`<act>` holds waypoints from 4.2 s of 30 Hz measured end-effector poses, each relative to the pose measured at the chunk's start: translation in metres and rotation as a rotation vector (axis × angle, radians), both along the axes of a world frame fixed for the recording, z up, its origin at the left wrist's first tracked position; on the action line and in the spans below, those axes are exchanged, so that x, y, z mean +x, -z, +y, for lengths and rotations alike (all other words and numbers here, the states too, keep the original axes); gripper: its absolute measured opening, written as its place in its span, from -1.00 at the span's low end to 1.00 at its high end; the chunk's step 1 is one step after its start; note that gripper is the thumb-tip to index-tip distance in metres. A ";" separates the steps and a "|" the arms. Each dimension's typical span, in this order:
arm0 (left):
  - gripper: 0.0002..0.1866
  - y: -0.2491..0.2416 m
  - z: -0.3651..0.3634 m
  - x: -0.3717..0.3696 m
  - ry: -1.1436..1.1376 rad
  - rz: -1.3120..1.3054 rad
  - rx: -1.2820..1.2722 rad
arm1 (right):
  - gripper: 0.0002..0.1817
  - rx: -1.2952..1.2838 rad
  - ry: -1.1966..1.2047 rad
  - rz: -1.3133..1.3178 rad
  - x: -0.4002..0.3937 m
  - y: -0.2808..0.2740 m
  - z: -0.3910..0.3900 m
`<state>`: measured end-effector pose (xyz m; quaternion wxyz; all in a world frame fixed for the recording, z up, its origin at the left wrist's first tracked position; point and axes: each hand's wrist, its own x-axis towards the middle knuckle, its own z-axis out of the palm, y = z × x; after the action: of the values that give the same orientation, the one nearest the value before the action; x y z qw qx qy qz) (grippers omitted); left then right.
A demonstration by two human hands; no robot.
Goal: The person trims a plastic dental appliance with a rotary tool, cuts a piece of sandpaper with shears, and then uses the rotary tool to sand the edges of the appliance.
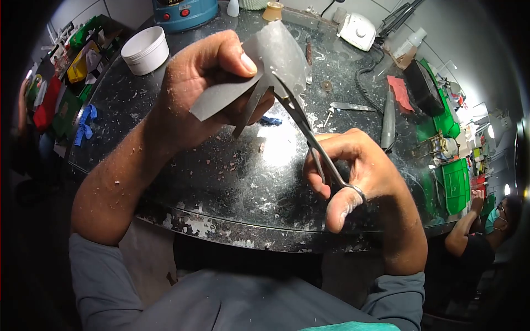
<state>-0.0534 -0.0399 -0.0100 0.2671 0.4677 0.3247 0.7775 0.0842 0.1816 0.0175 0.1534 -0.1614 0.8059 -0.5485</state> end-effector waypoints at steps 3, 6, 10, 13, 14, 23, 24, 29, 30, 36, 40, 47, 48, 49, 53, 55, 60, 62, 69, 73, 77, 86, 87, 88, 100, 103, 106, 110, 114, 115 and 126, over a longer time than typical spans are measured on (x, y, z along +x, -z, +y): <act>-0.87 -0.003 -0.006 0.002 -0.085 0.010 -0.107 | -0.38 0.044 -0.031 0.073 -0.002 0.000 0.002; -0.85 -0.008 -0.009 0.003 -0.132 0.166 -0.091 | -0.45 0.072 -0.063 0.176 -0.005 0.001 0.002; -0.86 -0.009 -0.009 -0.001 -0.014 0.032 -0.069 | -0.49 0.093 -0.067 0.179 -0.006 0.004 0.003; -0.85 -0.006 -0.008 -0.001 -0.071 0.069 -0.053 | -0.51 0.005 0.006 0.027 -0.002 0.003 0.001; -0.84 -0.007 -0.008 -0.002 -0.108 0.122 -0.041 | -0.51 0.007 0.007 0.027 -0.002 0.004 0.001; -0.83 -0.007 -0.014 0.002 -0.387 0.465 -0.185 | -0.45 -0.017 -0.032 0.077 -0.004 0.008 0.005; -0.84 -0.007 -0.014 0.002 -0.368 0.426 -0.197 | -0.46 -0.001 -0.041 0.103 -0.004 0.007 0.005; -0.89 -0.006 -0.010 0.002 -0.378 0.435 -0.124 | -0.50 0.014 -0.001 0.092 -0.002 0.004 0.002; -0.91 -0.006 -0.011 0.003 -0.252 0.232 -0.137 | -0.50 0.015 -0.001 0.090 -0.002 0.003 0.001; -0.87 -0.007 -0.010 0.004 -0.306 0.327 -0.119 | -0.53 0.033 0.010 0.052 -0.002 0.000 -0.001; -0.84 -0.008 -0.011 0.005 -0.241 0.206 -0.118 | -0.54 0.031 -0.011 0.130 -0.003 0.001 -0.002; -0.84 -0.004 -0.008 0.009 -0.220 0.054 -0.127 | -0.54 0.044 0.007 0.167 -0.005 0.006 0.000; -0.84 -0.004 -0.008 0.009 -0.220 0.058 -0.124 | -0.55 0.050 0.006 0.161 -0.004 0.007 0.000; -0.85 -0.004 -0.008 0.008 -0.188 0.074 -0.090 | -0.56 0.038 0.024 0.139 -0.004 0.004 -0.003; -0.86 -0.004 -0.007 0.005 -0.046 -0.014 -0.036 | -0.56 0.040 0.026 0.146 -0.003 0.005 -0.003; -0.85 -0.005 -0.007 0.006 -0.065 -0.021 -0.046 | -0.56 0.049 0.034 0.147 -0.003 0.003 -0.004; -0.85 -0.003 -0.007 0.003 -0.053 0.044 -0.027 | -0.56 0.045 0.039 0.167 -0.003 0.007 -0.003; -0.84 -0.006 -0.009 0.009 -0.132 -0.149 -0.177 | -0.56 0.047 0.031 0.187 -0.004 0.007 -0.003; -0.80 0.009 -0.006 -0.010 0.031 -0.063 -0.009 | -0.52 0.154 -0.007 0.309 -0.008 0.010 0.003; -0.79 0.006 0.000 -0.013 -0.110 0.034 0.165 | -0.28 0.200 0.031 0.465 -0.013 0.009 0.009; -0.74 0.011 -0.001 -0.002 -0.340 0.252 0.047 | -0.59 -0.190 0.317 0.271 -0.004 0.006 -0.003; -0.67 -0.013 0.021 0.048 -0.306 0.129 -0.443 | -0.78 -0.397 0.439 0.233 0.002 0.008 -0.017; -0.67 -0.014 0.020 0.042 -0.288 0.194 -0.479 | -0.78 -0.406 0.444 0.226 0.002 0.009 -0.016; -0.67 -0.013 0.021 0.045 -0.283 0.190 -0.492 | -0.78 -0.406 0.437 0.243 0.001 0.011 -0.016; -0.82 -0.007 0.031 0.053 -0.527 -0.004 -0.352 | -0.74 -0.455 0.455 0.133 -0.003 0.006 -0.013; -0.81 -0.010 0.030 0.054 -0.553 0.039 -0.379 | -0.74 -0.443 0.443 0.164 -0.005 0.007 -0.009; -0.81 -0.010 0.028 0.049 -0.593 0.155 -0.425 | -0.73 -0.437 0.438 0.126 -0.004 0.004 -0.006; -0.82 -0.014 0.029 0.047 -0.576 0.125 -0.439 | -0.75 -0.487 0.415 0.073 -0.006 0.001 -0.003; -0.80 -0.009 0.029 0.044 -0.602 0.216 -0.441 | -0.76 -0.516 0.404 0.088 -0.009 0.011 0.001; -0.78 -0.012 0.027 0.044 -0.661 0.261 -0.546 | -0.76 -0.482 0.419 0.100 -0.011 0.011 -0.001; -0.76 0.002 0.033 0.034 -0.446 0.061 -0.467 | -0.74 -0.345 0.383 0.081 -0.009 0.017 0.003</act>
<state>-0.0191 -0.0070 -0.0116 0.1806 0.3342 0.5966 0.7070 0.0751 0.1850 0.0006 -0.0154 -0.0514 0.7218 -0.6900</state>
